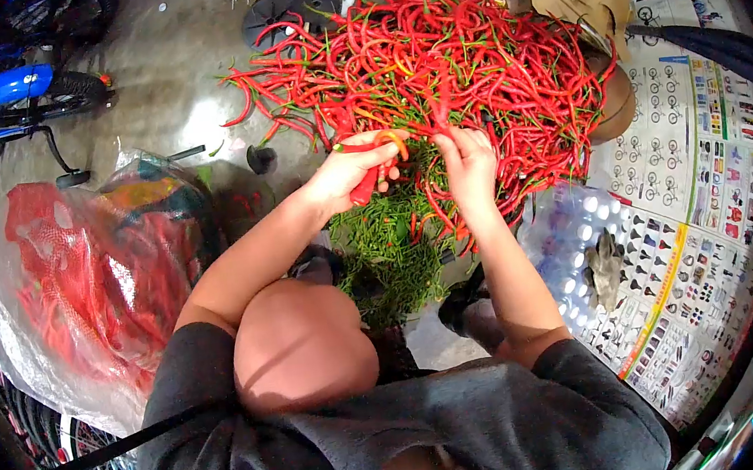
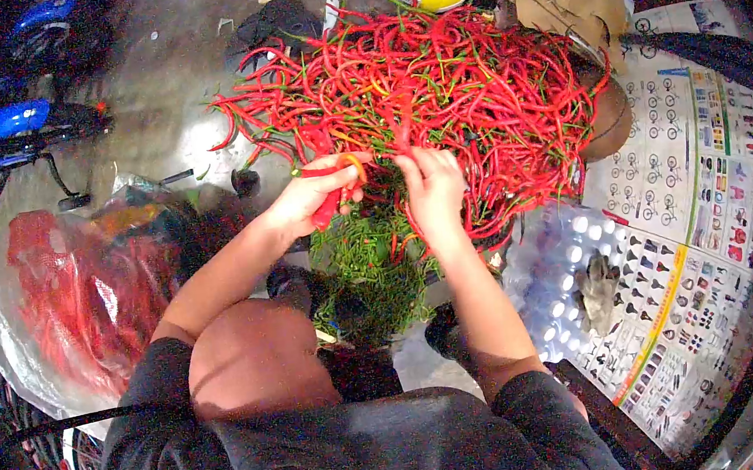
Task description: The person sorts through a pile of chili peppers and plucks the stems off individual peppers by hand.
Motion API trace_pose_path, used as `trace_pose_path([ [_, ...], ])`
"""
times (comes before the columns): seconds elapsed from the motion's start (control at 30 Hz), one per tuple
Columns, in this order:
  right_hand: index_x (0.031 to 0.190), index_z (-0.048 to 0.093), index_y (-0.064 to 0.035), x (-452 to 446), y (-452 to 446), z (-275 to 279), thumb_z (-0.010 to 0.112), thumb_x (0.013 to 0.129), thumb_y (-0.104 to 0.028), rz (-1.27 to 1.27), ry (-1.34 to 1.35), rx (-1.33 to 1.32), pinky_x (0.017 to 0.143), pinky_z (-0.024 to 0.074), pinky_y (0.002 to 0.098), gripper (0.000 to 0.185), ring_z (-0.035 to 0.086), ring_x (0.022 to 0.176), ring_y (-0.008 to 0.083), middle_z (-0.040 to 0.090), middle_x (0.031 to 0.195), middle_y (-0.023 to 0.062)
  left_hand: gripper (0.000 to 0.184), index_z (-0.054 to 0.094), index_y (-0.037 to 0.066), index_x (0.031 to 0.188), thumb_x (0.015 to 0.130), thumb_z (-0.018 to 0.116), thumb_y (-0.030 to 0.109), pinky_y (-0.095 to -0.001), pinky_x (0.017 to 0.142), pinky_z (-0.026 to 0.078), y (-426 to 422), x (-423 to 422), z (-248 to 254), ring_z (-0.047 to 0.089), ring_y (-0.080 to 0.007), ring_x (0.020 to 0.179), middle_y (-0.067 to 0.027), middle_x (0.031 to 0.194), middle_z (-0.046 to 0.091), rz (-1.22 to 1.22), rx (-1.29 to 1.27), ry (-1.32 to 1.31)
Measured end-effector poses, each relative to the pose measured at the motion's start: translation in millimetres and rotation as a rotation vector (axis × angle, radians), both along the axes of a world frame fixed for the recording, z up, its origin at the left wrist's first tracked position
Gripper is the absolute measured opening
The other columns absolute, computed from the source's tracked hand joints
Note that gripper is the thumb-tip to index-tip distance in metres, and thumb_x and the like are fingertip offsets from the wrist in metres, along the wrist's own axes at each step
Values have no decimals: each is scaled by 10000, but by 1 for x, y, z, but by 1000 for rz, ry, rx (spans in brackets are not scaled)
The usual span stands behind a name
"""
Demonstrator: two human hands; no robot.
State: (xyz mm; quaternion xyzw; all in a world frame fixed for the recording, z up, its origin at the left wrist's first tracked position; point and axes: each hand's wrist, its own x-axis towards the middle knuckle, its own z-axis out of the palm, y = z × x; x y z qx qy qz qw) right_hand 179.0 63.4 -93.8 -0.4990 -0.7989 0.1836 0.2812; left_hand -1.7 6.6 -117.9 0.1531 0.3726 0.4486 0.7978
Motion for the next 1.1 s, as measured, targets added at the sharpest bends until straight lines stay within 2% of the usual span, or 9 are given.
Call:
trace_pose_path([
  [0.3,834,615,-48,-29,-12,34,638,737,-256,350,-300,49,706,428,377,230,543,798,259,591,776,84,119,554,138,878,815,634,199,-193,512,376,-2,0,21,509,-41,613,58,724,555,93,-80,-6],
  [0.43,968,619,-22,-10,-2,39,592,803,-256,353,-154,-266,798,434,380,287,566,880,291,624,900,138,133,546,109,942,835,596,169,-174,406,345,0,-12,19,524,-87,599,5,754,561,266,-149,-176],
  [0.53,1020,588,10,12,7,28,457,919,-210,180,68,-527,709,434,263,275,537,764,120,600,833,40,151,555,85,973,852,563,176,-174,379,336,1,-25,9,514,-102,579,-7,741,557,309,-228,-380],
  [0.6,1021,585,13,16,6,30,451,923,-207,223,144,-648,706,431,256,276,528,759,112,593,824,29,150,555,82,971,854,557,176,-176,377,336,0,-26,9,511,-99,573,-6,733,552,311,-231,-401],
  [0.7,1012,582,10,7,0,38,460,920,-204,277,178,-768,680,424,238,263,504,737,92,572,793,9,135,524,117,922,829,598,182,-187,408,342,1,-25,17,503,-87,583,4,722,523,266,-191,-278],
  [0.83,909,583,4,-7,-1,44,538,861,-185,336,-19,-762,669,446,331,200,578,712,217,596,764,128,114,538,138,899,823,616,172,-185,451,374,2,-20,26,506,-61,585,42,724,533,239,-128,-20],
  [0.9,871,572,-4,-9,-2,41,528,881,-177,394,-15,-781,581,391,245,179,436,632,78,485,674,-16,120,537,137,886,815,632,160,-185,458,385,1,-17,23,512,-45,586,55,703,534,179,-22,19],
  [0.97,845,570,-8,-9,-4,35,530,878,-157,372,11,-858,566,374,237,157,429,630,71,469,664,-28,129,535,136,881,808,641,144,-184,463,392,2,-15,28,516,-37,580,58,683,531,183,-47,43],
  [1.1,878,586,-29,-6,-16,21,528,871,-119,240,592,-1047,659,427,250,107,534,717,105,585,777,13,132,532,124,908,820,628,143,-189,448,408,3,-18,28,518,-53,571,35,709,537,229,-32,-111],
])
